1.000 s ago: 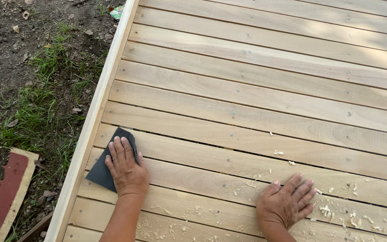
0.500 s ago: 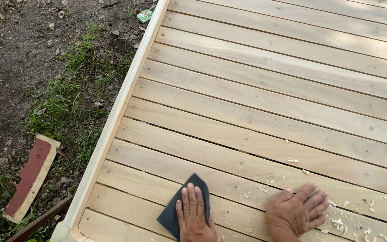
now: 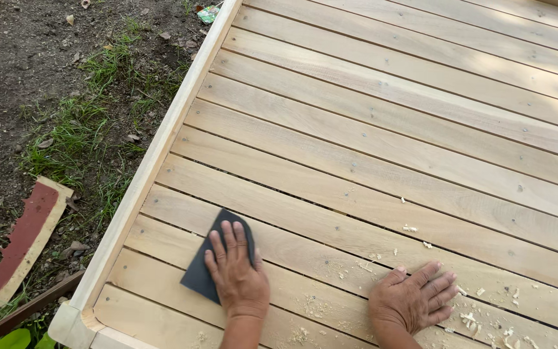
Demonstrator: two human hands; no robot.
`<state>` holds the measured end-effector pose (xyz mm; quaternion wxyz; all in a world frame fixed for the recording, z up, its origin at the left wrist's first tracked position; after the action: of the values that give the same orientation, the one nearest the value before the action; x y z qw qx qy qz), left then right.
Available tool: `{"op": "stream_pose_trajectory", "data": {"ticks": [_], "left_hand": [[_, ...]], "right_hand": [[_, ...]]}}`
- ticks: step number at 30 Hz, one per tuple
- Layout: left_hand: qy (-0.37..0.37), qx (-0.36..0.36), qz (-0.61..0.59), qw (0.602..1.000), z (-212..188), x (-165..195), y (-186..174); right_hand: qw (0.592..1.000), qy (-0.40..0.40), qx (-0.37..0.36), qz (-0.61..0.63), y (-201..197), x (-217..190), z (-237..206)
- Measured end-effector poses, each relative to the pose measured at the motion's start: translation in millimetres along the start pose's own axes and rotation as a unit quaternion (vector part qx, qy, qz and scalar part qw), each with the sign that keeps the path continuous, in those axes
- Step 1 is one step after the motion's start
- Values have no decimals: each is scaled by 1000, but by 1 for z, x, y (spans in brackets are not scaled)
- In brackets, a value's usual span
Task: The person sands a large slatted wooden panel outdoors, rubbing sandpaper by hand along the wood slats and edges. They work around the panel, sanding the frame corners and surface boards, and brush wood shavings aside as they cover different sections.
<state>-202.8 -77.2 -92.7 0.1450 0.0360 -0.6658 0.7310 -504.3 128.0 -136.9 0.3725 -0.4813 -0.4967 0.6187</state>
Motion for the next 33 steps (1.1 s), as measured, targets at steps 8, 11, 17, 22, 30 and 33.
{"op": "stream_pose_trajectory", "data": {"ticks": [8, 11, 17, 22, 30, 33], "left_hand": [[267, -208, -69, 938, -53, 55, 27], [105, -14, -9, 994, 38, -58, -15], [13, 6, 18, 1000, 19, -15, -4], [249, -269, -107, 924, -102, 113, 52], [29, -9, 37, 999, 51, -79, -14], [-68, -17, 84, 994, 51, -85, -10]], "right_hand": [[1000, -2, -5, -2, 3, -1, -2], [1000, -8, 7, -10, 3, 0, -1], [1000, 0, -6, -2, 4, 2, 1], [1000, -3, 0, -10, -2, -1, 2], [1000, -2, -4, 1, -5, -2, 4], [1000, 1, 3, -5, -6, -2, 4]]}}
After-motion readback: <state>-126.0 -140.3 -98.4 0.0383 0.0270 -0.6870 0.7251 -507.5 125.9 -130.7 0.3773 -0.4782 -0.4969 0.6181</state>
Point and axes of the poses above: each hand's wrist, its own z-axis towards the middle knuckle, its own y-axis out of the palm, x = y × z, the point moved 9 cm from there along z, towards the middle knuckle, and after that the axes turned 2 degrees about -z, right-handed, at the moved point
